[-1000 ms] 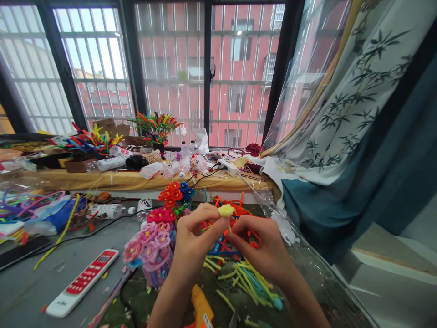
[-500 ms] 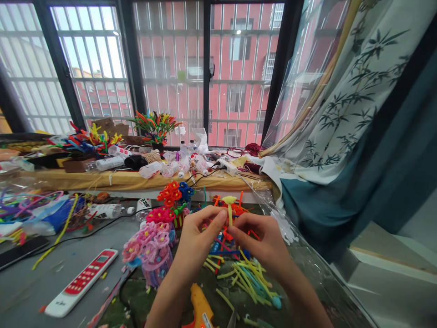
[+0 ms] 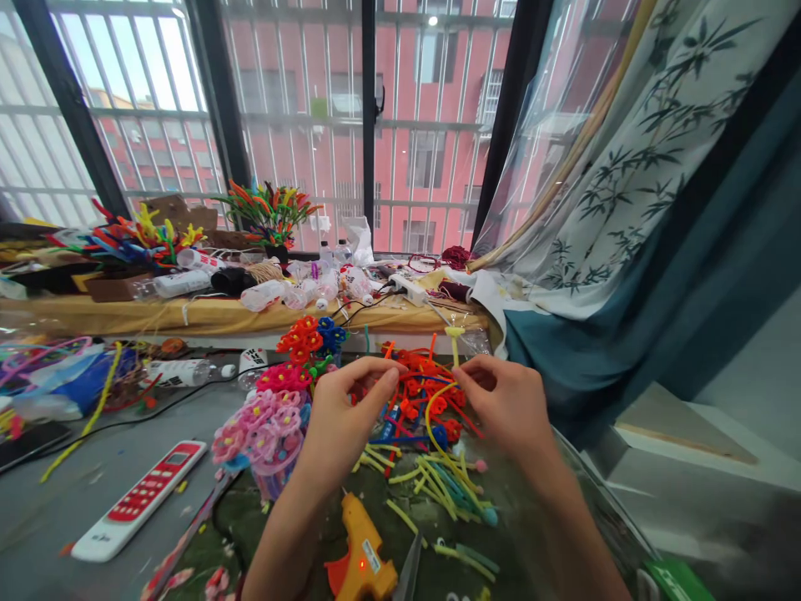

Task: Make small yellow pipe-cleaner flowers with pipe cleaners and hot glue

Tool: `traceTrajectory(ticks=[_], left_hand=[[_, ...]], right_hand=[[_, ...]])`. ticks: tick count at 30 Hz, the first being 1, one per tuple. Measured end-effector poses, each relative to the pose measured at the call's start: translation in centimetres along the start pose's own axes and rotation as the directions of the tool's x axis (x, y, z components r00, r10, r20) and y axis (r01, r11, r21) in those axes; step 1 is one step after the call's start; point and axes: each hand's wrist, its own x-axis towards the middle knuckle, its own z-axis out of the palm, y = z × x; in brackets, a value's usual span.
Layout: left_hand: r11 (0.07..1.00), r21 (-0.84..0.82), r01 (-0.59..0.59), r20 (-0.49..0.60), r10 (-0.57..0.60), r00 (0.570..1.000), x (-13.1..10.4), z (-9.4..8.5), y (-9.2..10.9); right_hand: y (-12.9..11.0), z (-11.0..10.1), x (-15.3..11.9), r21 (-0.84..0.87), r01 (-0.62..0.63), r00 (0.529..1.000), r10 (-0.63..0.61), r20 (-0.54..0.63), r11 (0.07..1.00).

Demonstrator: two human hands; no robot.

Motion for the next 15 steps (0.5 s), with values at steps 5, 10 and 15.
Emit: traceTrajectory(ticks=[5,10,15], left_hand=[[0.997,0.08,-0.021,0.05,0.017,0.999,0.1,-0.6,-0.2],[0.991,0.127,-0.053,0.071,0.044,0.996,0.1,-0.6,-0.1],[0.983,0.155,-0.094,0.1,0.079,0.992,-0.2,-0.2,0.3]], right_hand=[[3.6,-0.5,0.7,-0.248,-0.136,0.987,0.154,0.054,0.959],[5.6,0.8,-1.5,-0.333,-0.191,0.956,0.252,0.152,0.923],[6.8,2.0,-4.7,-0.491,-0.281,0.899,0.406,0.166,0.825]])
